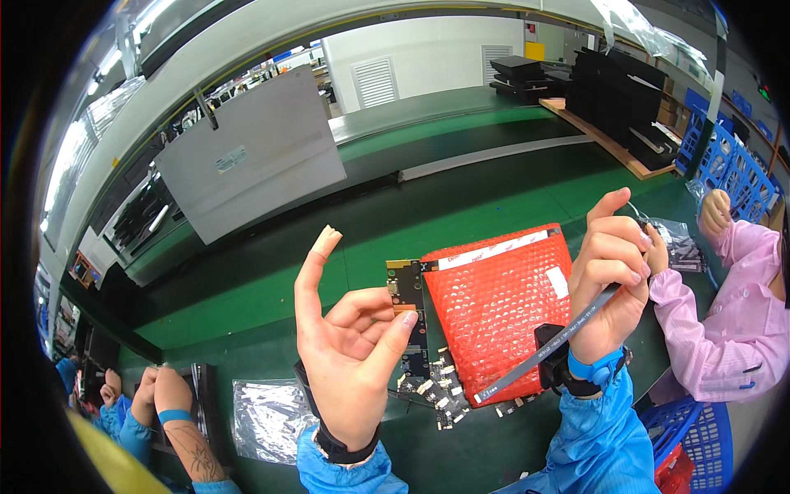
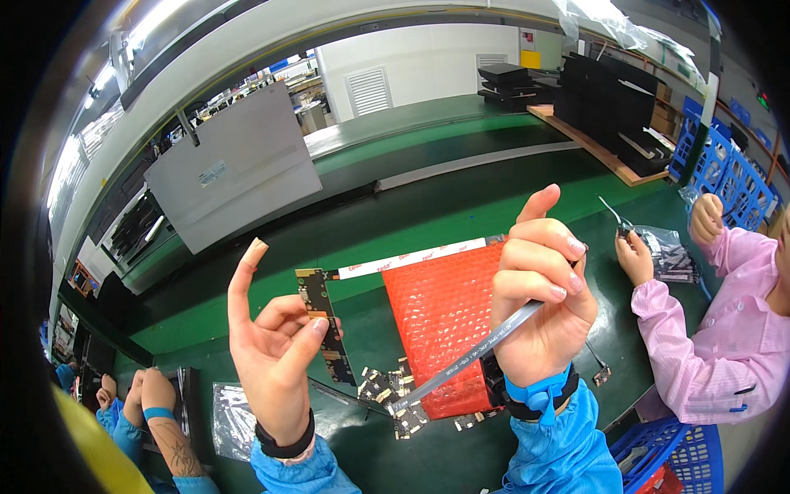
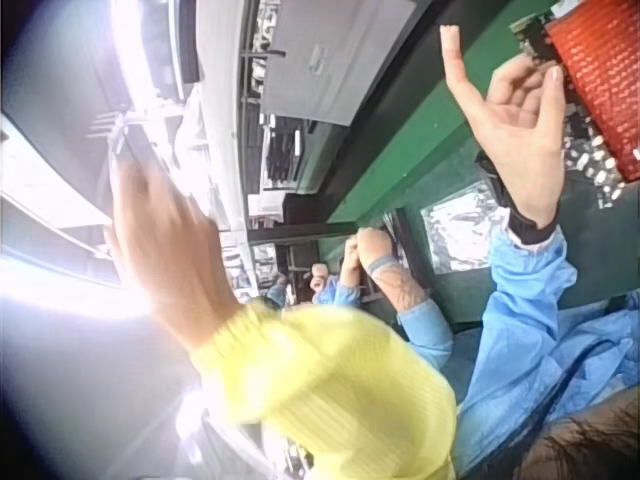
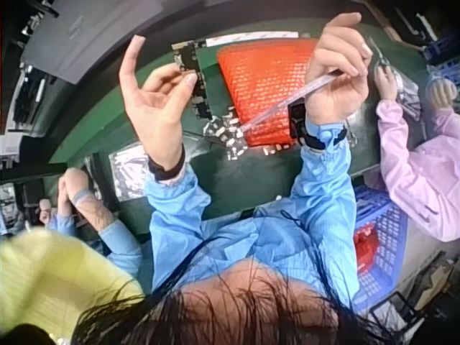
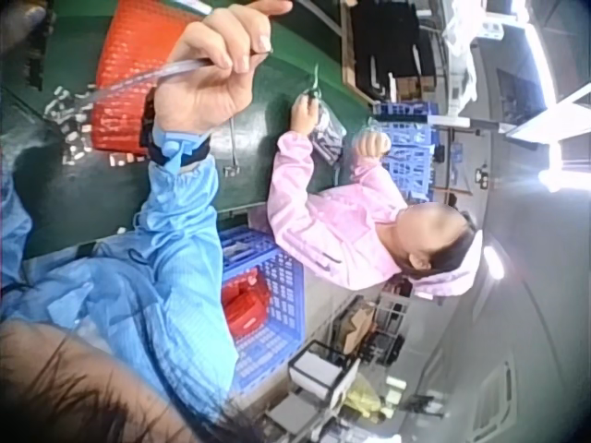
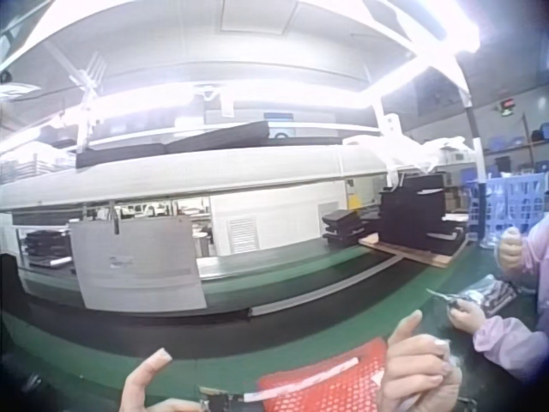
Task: The person attaches ribbon cables and small connectors to electronic circuit boards by hand.
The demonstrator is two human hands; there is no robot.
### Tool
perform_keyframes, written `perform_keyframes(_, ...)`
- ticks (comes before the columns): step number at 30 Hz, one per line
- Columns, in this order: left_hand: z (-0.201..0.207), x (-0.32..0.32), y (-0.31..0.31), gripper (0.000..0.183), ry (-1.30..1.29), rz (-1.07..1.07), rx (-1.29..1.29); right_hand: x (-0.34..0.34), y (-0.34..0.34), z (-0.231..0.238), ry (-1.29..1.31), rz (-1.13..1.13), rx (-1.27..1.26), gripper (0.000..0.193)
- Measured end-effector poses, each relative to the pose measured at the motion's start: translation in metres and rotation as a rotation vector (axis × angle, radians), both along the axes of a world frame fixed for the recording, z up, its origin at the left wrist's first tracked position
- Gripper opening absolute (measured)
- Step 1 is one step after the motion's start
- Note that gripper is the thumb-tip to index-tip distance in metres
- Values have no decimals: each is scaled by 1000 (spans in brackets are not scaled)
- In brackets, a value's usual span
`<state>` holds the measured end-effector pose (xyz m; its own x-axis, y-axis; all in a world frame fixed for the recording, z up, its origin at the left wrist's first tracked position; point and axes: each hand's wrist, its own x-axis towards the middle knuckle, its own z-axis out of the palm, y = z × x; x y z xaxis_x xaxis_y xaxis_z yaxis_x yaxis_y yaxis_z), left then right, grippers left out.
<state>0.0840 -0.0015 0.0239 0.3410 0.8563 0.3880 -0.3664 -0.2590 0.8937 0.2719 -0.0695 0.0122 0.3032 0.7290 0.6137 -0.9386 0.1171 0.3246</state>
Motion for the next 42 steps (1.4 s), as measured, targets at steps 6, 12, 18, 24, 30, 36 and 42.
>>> perform_keyframes(6, 0, -1, -1, 75, 4, 0, 3, -3, 2, -9, -691, -413, -250, 53)
perform_keyframes(12, -1, -3, -6, 77, 0, -11, 9, -19, -14, 2, -1138, -798, -552, 40)
perform_keyframes(18, 0, -1, -14, 78, 12, -27, -7, -21, -15, 3, -1233, -872, -556, 37)
perform_keyframes(24, -2, -1, -19, 78, 32, -32, -1, -13, -3, -9, -1093, -550, -210, 43)
perform_keyframes(30, -1, -1, -22, 79, 7, -48, 28, -12, -1, -6, -1064, -475, -98, 42)
perform_keyframes(36, -6, -3, -24, 81, -28, -97, 114, -28, -18, 3, -1399, -878, -496, 17)
perform_keyframes(42, -7, 3, -30, 80, -10, -52, 109, -37, -23, 7, -1553, -1179, -644, 20)
